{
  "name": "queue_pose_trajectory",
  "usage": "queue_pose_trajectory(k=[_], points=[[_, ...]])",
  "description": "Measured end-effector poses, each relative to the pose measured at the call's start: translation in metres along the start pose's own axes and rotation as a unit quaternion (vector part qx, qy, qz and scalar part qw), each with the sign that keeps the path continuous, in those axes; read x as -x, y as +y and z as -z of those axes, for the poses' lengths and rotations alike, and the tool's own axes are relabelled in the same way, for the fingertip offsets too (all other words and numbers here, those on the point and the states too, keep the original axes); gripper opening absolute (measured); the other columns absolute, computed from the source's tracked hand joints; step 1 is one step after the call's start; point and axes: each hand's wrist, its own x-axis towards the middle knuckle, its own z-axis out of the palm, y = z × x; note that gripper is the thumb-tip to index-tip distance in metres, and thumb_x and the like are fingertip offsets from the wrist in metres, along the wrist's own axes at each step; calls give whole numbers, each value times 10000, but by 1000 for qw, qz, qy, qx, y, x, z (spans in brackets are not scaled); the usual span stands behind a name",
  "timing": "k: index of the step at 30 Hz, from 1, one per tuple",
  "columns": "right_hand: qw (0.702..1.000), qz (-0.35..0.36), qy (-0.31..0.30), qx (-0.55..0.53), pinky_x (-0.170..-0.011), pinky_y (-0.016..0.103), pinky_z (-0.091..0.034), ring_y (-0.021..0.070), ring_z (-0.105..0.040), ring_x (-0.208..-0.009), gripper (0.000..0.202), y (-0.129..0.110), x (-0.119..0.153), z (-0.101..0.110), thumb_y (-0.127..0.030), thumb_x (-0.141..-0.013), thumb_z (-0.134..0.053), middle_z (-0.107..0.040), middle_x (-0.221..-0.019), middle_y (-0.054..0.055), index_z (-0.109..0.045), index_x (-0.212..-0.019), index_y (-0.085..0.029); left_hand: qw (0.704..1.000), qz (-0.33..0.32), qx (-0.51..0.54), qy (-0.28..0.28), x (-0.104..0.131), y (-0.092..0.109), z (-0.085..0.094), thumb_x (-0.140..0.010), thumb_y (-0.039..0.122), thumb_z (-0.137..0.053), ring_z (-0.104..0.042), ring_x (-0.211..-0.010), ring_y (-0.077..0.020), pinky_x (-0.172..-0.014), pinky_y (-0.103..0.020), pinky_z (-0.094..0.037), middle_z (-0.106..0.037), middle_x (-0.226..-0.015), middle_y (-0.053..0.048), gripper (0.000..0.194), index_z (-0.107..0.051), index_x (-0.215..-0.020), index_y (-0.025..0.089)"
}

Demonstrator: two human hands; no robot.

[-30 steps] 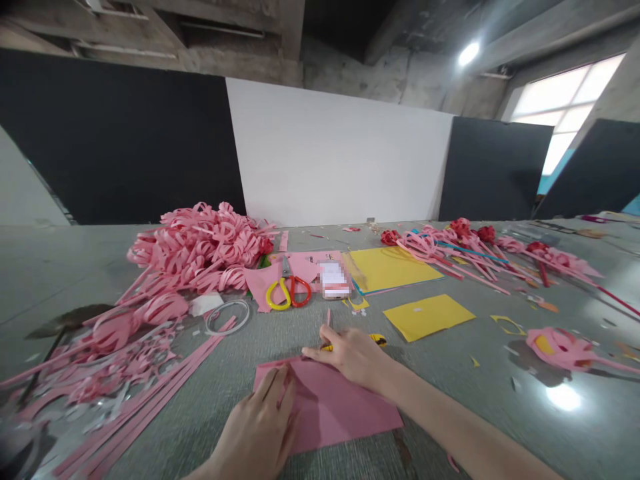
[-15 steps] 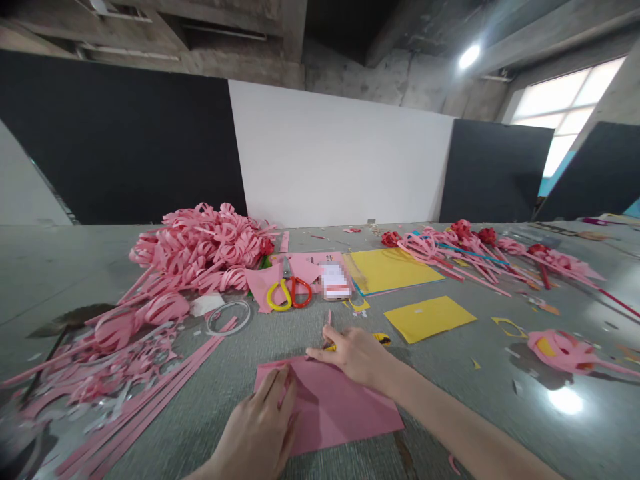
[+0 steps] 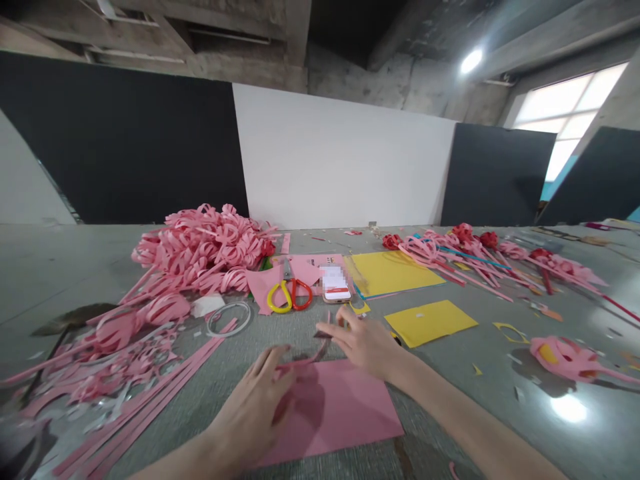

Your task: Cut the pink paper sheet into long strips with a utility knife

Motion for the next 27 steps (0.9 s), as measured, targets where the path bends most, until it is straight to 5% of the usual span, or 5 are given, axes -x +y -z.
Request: queue_pose_trajectory(k=[5, 12, 16, 20, 27], points=[[963, -118, 15, -244, -643, 268, -412, 133, -525, -700, 297, -20, -6, 13, -280, -860, -356, -545, -844, 40, -448, -1139, -232, 993, 9, 119, -13, -15, -22, 1, -704, 13, -384, -516, -809, -129, -728, -214, -389, -550, -839, -4, 253, -515, -812, 201], [716, -284, -88, -632, -433, 189, -323, 64, -457, -440, 269, -45, -7, -14, -451, -787, -450, -462, -574, -56, -439, -791, -181, 990, 58, 129, -6, -21, -32, 1, -684, 13, -380, -531, -636, -96, -587, -165, -367, -557, -689, 37, 233, -495, -778, 192], [627, -284, -94, -719, -400, 186, -289, 65, -460, -414, 307, -49, -6, -30, -473, -731, -513, -484, -554, -57, -413, -762, -184, 993, 66, 95, -14, -20, -28, 4, -708, 73, -421, -536, -666, -121, -590, -192, -362, -564, -728, 16, 164, -532, -729, 192], [593, -273, -75, -754, -420, 190, -315, 59, -470, -428, 318, -50, -6, -34, -458, -704, -557, -515, -608, -47, -413, -741, -176, 996, 68, 48, -24, -20, -22, 6, -724, 108, -454, -540, -726, -146, -613, -214, -355, -562, -768, 5, 138, -552, -737, 204], [599, -271, -73, -750, -440, 186, -307, 56, -478, -444, 302, -50, -5, -34, -446, -723, -554, -526, -618, -44, -431, -758, -173, 996, 85, -10, -35, -24, -16, 5, -812, 180, -424, -557, -741, -161, -593, -232, -352, -567, -769, 3, 134, -543, -758, 205]])
